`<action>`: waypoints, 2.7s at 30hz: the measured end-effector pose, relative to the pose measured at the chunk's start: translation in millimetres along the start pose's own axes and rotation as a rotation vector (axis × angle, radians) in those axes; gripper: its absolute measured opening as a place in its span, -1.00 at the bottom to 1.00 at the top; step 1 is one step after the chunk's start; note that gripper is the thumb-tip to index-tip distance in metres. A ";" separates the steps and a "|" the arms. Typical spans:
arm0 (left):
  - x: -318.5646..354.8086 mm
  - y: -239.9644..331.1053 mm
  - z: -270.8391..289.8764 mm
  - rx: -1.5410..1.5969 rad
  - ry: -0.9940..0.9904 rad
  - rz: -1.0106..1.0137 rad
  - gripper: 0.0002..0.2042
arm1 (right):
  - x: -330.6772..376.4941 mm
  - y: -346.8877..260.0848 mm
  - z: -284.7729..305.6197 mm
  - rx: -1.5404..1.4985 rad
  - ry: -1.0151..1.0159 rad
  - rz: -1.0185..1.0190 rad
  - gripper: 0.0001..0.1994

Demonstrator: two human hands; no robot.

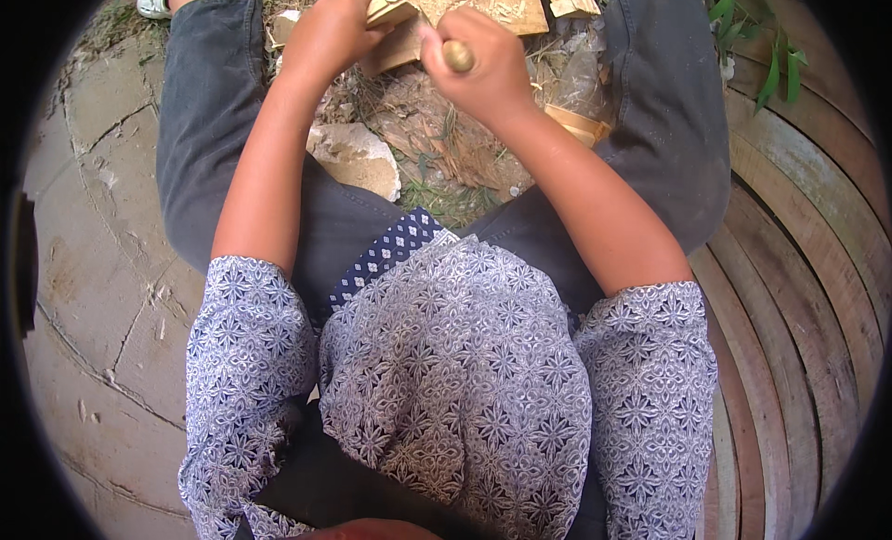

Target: The person sits on the ground and uses a knife to carve a small rectangular wooden block, repeatedly shaving off thin strips and rotating the piece to work different sides.

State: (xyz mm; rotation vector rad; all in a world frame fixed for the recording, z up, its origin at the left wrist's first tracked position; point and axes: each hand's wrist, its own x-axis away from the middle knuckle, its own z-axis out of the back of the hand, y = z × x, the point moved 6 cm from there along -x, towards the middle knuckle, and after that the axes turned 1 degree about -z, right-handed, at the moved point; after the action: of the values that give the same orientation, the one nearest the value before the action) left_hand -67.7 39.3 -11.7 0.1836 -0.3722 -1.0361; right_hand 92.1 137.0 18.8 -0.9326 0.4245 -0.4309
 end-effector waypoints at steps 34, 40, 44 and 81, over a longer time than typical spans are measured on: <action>1.7 -2.1 0.5 0.108 -0.067 0.108 -0.65 | 12.6 -23.7 20.8 -0.219 0.074 0.063 -0.78; -1.1 -0.3 4.0 0.086 -0.035 0.082 -0.64 | 16.9 -28.5 23.2 -0.173 0.009 0.013 -0.81; -0.2 -0.4 5.1 0.098 -0.036 0.076 -0.63 | 7.7 -31.0 40.1 -0.228 0.084 0.043 -0.83; 11.1 9.5 -4.9 -0.029 -0.009 0.204 -0.65 | 50.0 40.4 46.8 -0.133 -0.073 -0.499 -0.63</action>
State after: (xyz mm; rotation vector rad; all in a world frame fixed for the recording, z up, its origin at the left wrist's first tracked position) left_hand -53.1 34.4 -10.8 0.1126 -0.3763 -0.8410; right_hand 165.2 163.3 1.7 -1.1825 0.1494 -0.8260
